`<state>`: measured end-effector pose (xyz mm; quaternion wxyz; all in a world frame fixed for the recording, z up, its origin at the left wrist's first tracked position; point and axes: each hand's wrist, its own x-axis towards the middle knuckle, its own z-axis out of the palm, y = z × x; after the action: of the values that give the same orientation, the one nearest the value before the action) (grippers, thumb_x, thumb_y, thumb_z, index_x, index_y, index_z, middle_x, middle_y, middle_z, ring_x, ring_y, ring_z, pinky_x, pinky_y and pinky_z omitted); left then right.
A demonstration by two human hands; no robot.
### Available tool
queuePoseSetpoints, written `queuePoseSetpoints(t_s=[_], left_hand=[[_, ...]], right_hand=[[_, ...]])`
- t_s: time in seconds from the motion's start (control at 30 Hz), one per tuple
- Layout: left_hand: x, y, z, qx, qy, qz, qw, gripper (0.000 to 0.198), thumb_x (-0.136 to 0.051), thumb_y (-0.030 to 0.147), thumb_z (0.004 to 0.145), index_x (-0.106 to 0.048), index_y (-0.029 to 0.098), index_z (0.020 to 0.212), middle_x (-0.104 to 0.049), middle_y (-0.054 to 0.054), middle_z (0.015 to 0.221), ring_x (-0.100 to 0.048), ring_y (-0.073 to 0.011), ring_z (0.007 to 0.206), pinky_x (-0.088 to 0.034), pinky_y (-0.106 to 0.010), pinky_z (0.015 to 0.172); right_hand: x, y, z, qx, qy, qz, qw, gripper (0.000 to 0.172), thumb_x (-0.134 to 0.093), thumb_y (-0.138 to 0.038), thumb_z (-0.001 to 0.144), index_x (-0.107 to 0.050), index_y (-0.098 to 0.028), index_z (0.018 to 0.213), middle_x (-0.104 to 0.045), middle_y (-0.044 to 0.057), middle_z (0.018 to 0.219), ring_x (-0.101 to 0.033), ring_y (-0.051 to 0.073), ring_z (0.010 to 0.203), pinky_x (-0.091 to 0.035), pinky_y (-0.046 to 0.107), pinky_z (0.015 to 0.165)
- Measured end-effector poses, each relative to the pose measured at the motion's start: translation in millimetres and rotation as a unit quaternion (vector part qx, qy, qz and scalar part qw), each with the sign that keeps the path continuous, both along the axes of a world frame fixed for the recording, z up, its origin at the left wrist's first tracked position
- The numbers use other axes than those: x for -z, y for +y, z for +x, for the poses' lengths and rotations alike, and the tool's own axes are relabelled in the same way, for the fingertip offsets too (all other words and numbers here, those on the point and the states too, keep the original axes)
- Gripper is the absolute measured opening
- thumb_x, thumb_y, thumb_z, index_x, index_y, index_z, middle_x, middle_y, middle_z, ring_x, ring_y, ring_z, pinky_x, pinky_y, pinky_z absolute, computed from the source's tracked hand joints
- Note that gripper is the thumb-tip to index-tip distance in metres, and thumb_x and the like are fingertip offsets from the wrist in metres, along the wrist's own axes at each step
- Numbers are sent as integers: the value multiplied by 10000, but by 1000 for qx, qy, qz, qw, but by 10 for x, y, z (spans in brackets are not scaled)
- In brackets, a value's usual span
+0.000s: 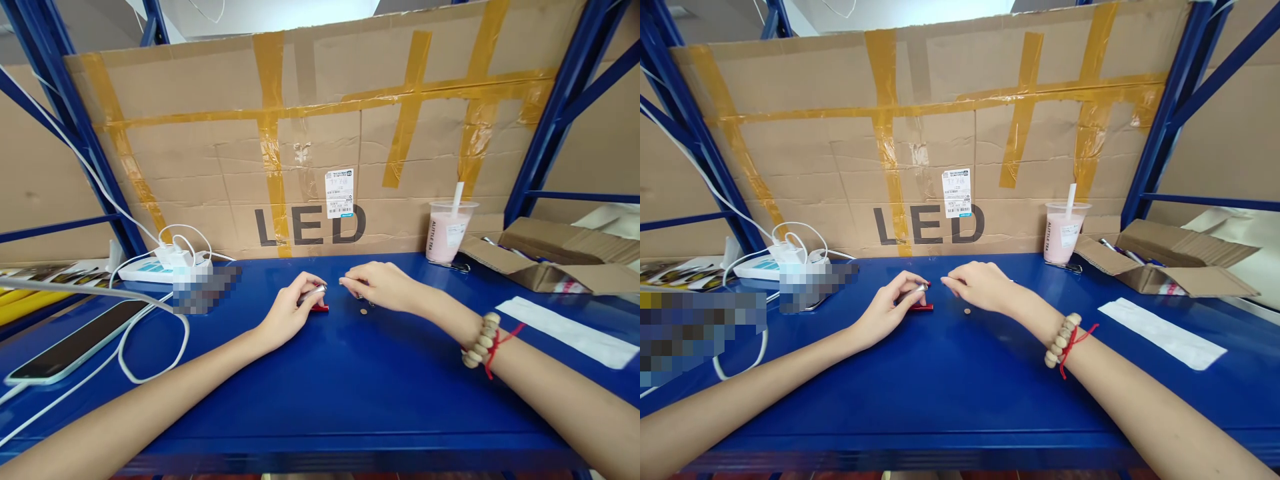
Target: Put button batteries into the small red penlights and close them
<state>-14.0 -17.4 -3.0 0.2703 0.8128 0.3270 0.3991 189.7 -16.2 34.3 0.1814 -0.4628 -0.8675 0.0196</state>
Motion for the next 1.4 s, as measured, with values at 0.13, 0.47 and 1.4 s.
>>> queuePoseSetpoints(t_s=[0.13, 0.47, 1.4], left_hand=[[-18, -3, -3, -36, -10, 19, 999, 185, -415, 324, 872, -479, 179, 968, -601, 8, 718, -574, -122, 722, -456, -227, 705], [-7, -4, 10, -15, -21, -13, 1000, 140, -436, 300, 866, -474, 167, 848, -608, 6, 724, -570, -112, 712, -444, -230, 728], [-13, 7, -12, -26, -5, 5, 1000, 176, -406, 316, 886, -471, 178, 974, -613, 7, 754, -541, -108, 712, -397, -203, 655]], right_hand=[[-9, 106, 142, 41, -102, -11, 994, 413, -387, -388, 867, -601, -197, 571, -659, 20, 683, -579, 147, 655, -303, 238, 523], [6, 186, 217, 82, -122, 60, 987, 610, -260, -541, 882, -613, -192, 529, -643, 51, 737, -581, 171, 719, -283, 249, 509], [-22, 106, 165, 180, -236, -50, 953, 379, -365, -406, 882, -656, -198, 756, -667, 75, 855, -613, 228, 824, -354, 271, 590]])
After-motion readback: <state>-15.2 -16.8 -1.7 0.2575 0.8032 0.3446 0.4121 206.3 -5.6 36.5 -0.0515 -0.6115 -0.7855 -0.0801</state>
